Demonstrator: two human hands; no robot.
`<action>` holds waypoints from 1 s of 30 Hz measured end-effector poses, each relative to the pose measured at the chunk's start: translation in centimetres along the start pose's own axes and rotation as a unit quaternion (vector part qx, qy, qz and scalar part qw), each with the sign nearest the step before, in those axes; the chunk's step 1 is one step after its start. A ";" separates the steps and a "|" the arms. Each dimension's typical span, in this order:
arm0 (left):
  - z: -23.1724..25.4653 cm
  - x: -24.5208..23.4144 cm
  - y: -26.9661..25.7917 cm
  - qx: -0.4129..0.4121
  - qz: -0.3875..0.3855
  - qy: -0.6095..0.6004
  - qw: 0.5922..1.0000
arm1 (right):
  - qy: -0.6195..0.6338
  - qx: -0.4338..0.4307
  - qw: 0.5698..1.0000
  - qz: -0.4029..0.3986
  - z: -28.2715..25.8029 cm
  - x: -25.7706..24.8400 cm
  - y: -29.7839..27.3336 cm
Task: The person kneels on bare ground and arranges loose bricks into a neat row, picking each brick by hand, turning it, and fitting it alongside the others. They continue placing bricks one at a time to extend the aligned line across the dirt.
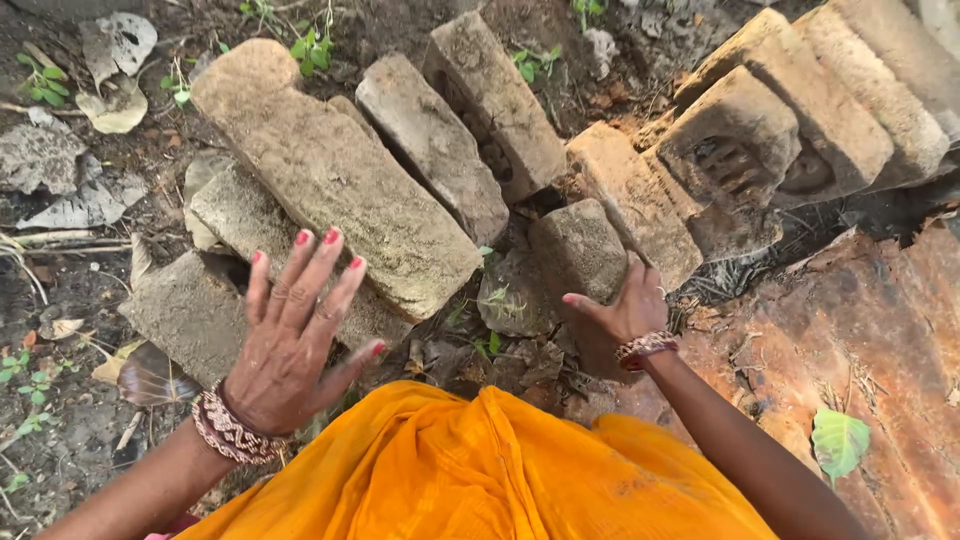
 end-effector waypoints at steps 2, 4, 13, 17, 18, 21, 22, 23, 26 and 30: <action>-0.5 -0.3 0.8 0.004 0.002 0.020 1.000 | -0.016 0.050 0.998 -0.036 0.1 0.5 0.8; -1.0 -0.2 1.4 -0.002 -0.046 0.073 0.996 | -0.008 0.033 0.999 -0.019 0.4 1.5 1.6; -0.7 -0.8 2.0 -0.008 -0.140 0.139 0.980 | 0.086 -0.090 0.987 0.099 0.2 -0.1 0.1; -0.7 -0.9 1.9 -0.004 -0.140 0.124 0.982 | 0.132 0.004 0.991 0.026 -2.7 -7.6 -3.0; -0.7 -0.9 1.8 0.002 -0.126 0.116 0.985 | 0.127 -0.023 0.991 0.043 -3.6 -9.6 -3.6; -0.5 -0.6 1.6 -0.002 -0.121 0.107 0.987 | 0.115 -0.102 0.985 0.084 -7.1 -15.5 -4.2; -0.5 -0.4 1.7 -0.015 -0.131 0.109 0.985 | 0.111 -0.155 0.976 0.104 -8.7 -17.5 -4.2; -0.4 -0.5 1.8 -0.015 -0.129 0.108 0.986 | 0.109 -0.156 0.976 0.106 -10.3 -18.7 -3.9; -0.5 -0.8 1.9 -0.018 -0.124 0.100 0.987 | 0.152 -0.231 0.955 0.103 -16.3 -21.9 -2.9; -0.5 -1.3 1.8 -0.004 -0.129 0.100 0.987 | 0.216 -0.292 0.928 0.083 -24.8 -22.1 -0.8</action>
Point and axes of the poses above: each hand's wrist, its own y-axis towards the middle knuckle, its own x-axis out of the palm, z = x × y, the point moved 6 cm from there along y, towards the middle knuckle, and after that the axes turned 2 degrees about -z, right-handed, at the moved point
